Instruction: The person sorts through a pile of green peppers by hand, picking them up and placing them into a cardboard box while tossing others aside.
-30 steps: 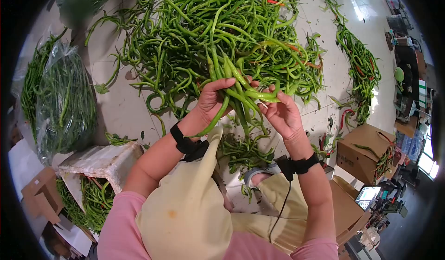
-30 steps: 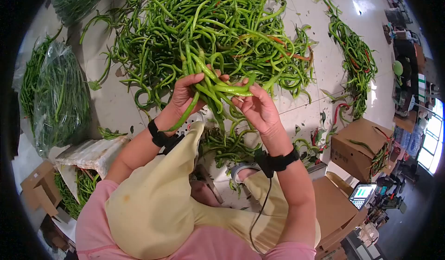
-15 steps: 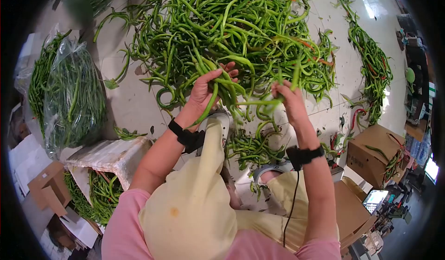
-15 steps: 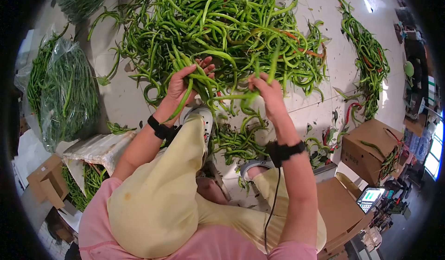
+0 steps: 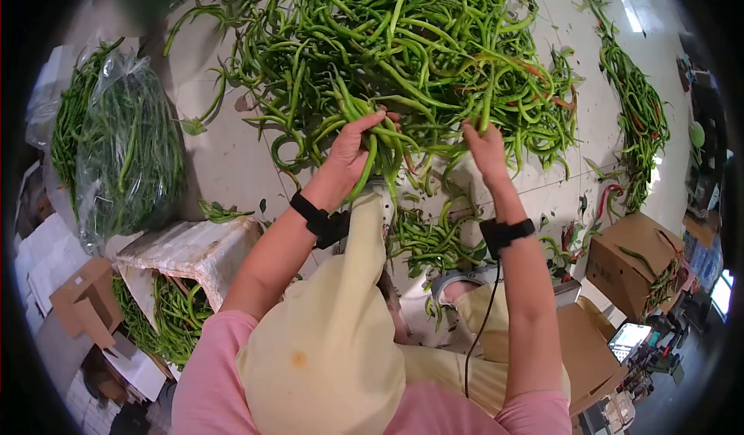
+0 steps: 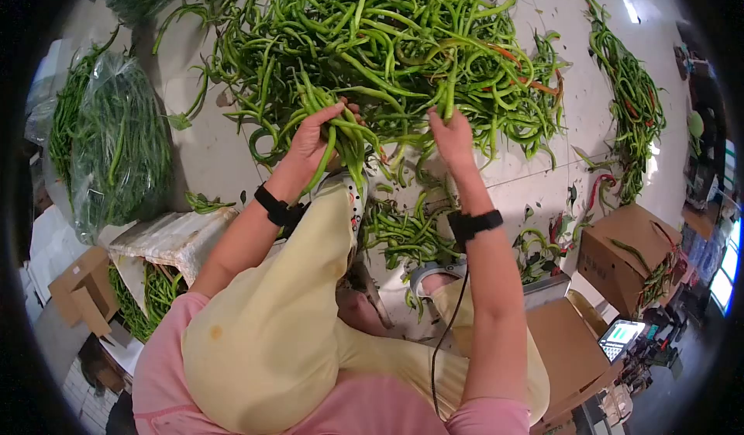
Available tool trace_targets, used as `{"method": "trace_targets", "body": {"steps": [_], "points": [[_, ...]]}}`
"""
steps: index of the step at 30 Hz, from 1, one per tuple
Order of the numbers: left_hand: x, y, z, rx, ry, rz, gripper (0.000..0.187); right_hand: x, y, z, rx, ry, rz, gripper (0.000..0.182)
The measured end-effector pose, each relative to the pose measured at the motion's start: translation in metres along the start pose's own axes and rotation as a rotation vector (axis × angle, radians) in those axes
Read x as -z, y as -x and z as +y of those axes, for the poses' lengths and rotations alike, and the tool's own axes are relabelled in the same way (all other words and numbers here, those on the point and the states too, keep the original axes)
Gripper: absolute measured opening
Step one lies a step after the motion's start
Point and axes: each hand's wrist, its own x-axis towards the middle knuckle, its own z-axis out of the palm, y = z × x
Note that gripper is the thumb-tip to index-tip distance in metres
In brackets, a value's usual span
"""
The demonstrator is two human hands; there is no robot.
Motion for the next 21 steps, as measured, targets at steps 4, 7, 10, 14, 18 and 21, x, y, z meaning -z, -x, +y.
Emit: {"method": "trace_targets", "body": {"steps": [4, 7, 10, 14, 18, 21], "points": [[-0.007, 0.004, -0.002, 0.07, 0.038, -0.093, 0.022, 0.032, 0.019, -0.035, -0.085, -0.383, -0.253, 0.017], [-0.02, 0.008, -0.013, 0.101, 0.038, -0.142, 0.022, 0.031, 0.03, -0.048, -0.15, -0.54, -0.345, 0.017], [-0.038, 0.013, -0.03, 0.116, 0.007, -0.166, 0.029, 0.005, 0.041, -0.055, -0.204, -0.798, -0.353, 0.034], [-0.058, 0.018, -0.054, 0.123, -0.262, -0.051, 0.033, -0.033, 0.064, -0.048, 0.12, -0.26, -0.288, 0.064], [-0.051, 0.011, -0.056, 0.198, -0.382, -0.282, 0.035, -0.014, 0.065, -0.038, -0.033, -0.441, -0.246, 0.068], [-0.067, 0.028, -0.041, 0.13, -0.361, -0.433, 0.039, 0.032, 0.063, -0.042, -0.195, -0.697, -0.197, 0.061]]}}
